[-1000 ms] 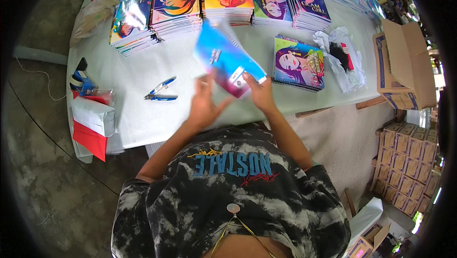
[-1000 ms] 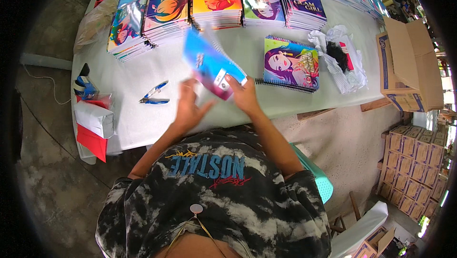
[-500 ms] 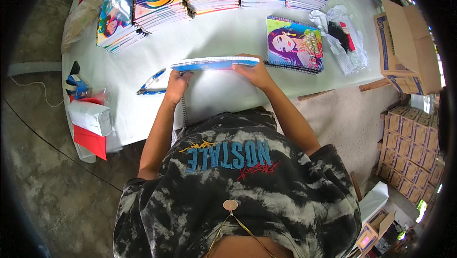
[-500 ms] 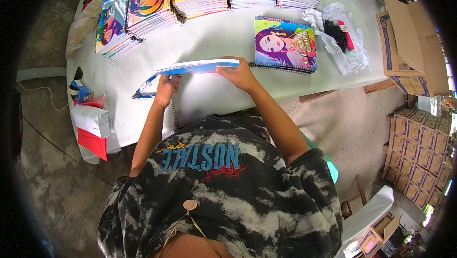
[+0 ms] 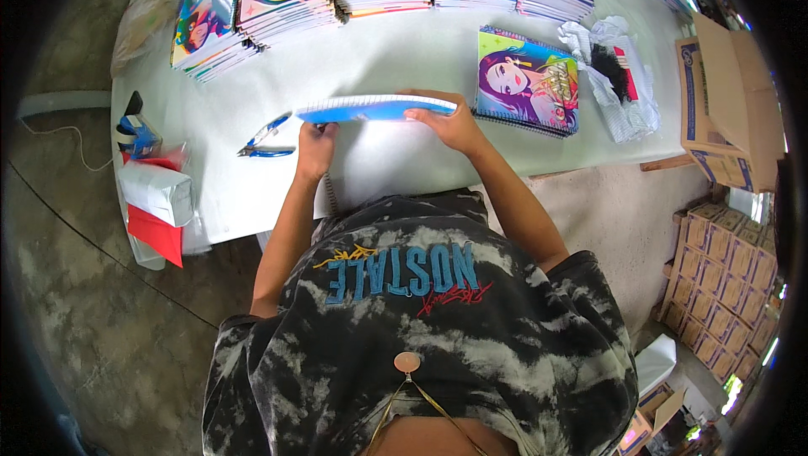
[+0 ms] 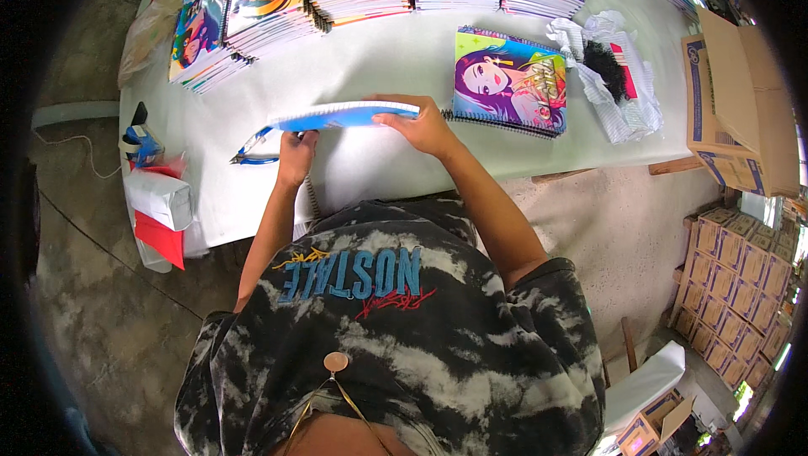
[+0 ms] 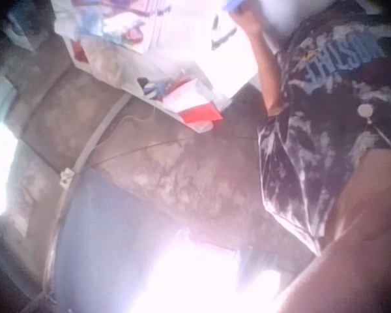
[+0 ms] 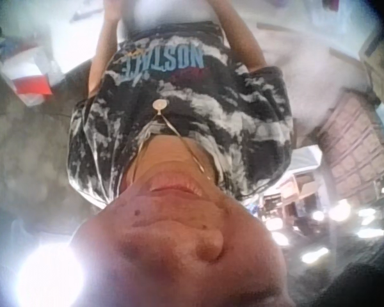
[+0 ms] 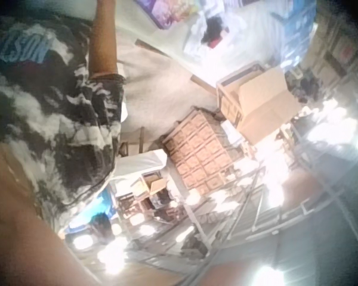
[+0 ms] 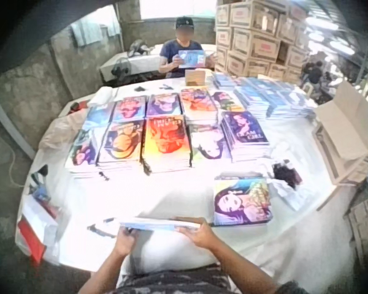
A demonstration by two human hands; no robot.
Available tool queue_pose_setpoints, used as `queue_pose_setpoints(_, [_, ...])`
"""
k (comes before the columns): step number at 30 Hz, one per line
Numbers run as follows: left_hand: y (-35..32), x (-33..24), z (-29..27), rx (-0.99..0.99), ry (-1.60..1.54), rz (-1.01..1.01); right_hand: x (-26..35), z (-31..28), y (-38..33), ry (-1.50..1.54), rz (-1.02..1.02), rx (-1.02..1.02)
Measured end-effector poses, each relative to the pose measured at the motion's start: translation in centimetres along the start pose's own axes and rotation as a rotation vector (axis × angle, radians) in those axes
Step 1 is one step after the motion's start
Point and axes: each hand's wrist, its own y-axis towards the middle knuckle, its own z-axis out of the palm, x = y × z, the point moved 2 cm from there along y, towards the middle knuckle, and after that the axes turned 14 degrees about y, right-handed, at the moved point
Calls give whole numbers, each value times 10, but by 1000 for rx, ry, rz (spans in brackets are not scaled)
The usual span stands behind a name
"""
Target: The person staples the spiral binding of notebooks using a handheld stapler, then places each notebook into a clear plastic bag and seals it with tape. The person repeats this process for several notebooks on a white table.
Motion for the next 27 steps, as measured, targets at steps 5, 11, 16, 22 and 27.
queue_pose_setpoints(5, [7, -12, -18, -338, 80, 147, -10, -9, 8, -28, 30, -75])
queue_pose_setpoints(11, [2, -68, -74, -85, 90, 188, -6, -9, 12, -81, -7, -117])
queue_pose_setpoints(16, [8, -73, -86, -9, 159, 235, -6, -9, 11, -74, 48, -120])
queue_pose_setpoints(22, [15, -77, -84, 54, 288, 249, -12, -12, 8, -69, 57, -119])
queue_pose_setpoints(27, [23, -78, -91, 137, 279, 215, -6, -9, 7, -109, 45, -102])
